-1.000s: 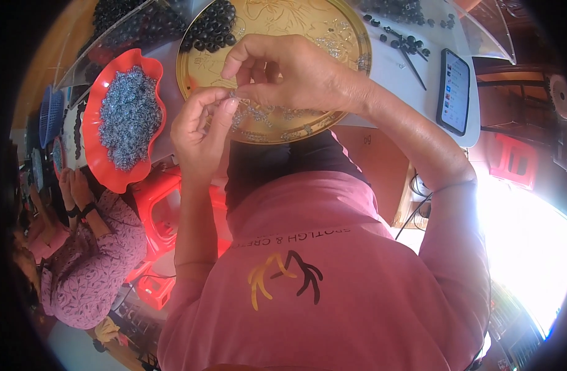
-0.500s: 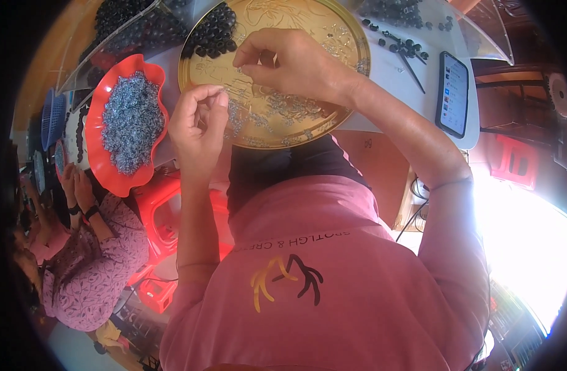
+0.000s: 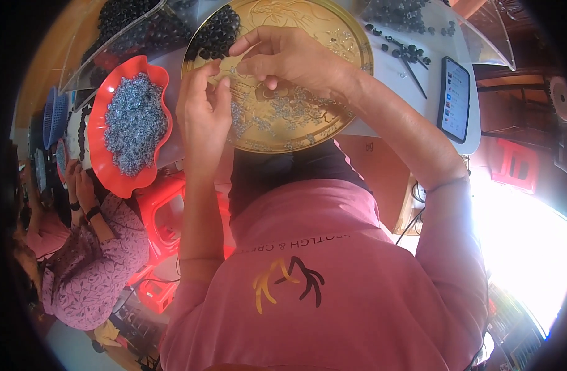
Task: The person assembles small silver-colored metal pins into small black circular plastic components by hand, placing the finished assemblies onto a gold tray.
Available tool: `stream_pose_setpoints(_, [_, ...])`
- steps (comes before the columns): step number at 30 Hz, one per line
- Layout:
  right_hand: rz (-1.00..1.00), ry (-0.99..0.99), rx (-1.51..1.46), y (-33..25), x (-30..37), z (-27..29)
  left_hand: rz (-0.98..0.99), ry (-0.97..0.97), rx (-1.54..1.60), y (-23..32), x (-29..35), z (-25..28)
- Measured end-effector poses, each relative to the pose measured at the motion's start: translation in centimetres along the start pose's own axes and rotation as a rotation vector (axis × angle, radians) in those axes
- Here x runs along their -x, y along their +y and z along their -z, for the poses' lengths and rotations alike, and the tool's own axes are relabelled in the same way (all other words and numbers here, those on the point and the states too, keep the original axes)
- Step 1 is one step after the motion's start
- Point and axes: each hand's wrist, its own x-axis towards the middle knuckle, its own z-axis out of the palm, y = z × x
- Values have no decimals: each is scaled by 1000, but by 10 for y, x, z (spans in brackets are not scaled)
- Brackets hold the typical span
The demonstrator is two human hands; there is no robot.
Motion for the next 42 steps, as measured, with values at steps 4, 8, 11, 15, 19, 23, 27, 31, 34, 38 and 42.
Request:
stream_pose_setpoints(4, [-108,-38,-55,-5,1,4,156,-54,424,12,-2,6])
stream_pose_setpoints(8, [-157,-53,-185,-6,2,4,15,-75,495,9,-4,6])
stream_pose_setpoints(11, [-153,-61,-186,-8,1,3,-52,-56,413,10,-6,7])
stream_pose_setpoints(15, [-99,-41,-74,-9,3,1,-203,2,246,7,-7,4])
stream_pose_setpoints(19, [-34,2,35,-6,3,0,-146,-26,270,11,-6,4])
stream_pose_setpoints(23, [298,-12,253,-6,4,-4,55,-99,454,6,-3,2])
stream_pose_setpoints(27, [389,-34,334,-6,4,2,324,-233,702,15,-7,10])
stream_pose_setpoints(31, [369,16,200,-3,0,0,164,-138,599,10,-7,1])
stream_pose_setpoints(34, [38,19,50,-12,6,3,191,-100,630,16,-7,1])
stream_pose_setpoints(38, [-99,-13,-128,-11,7,5,133,-77,639,14,-8,2])
stream_pose_setpoints(42, [-13,13,-165,-12,9,2,325,-94,774,22,-6,4])
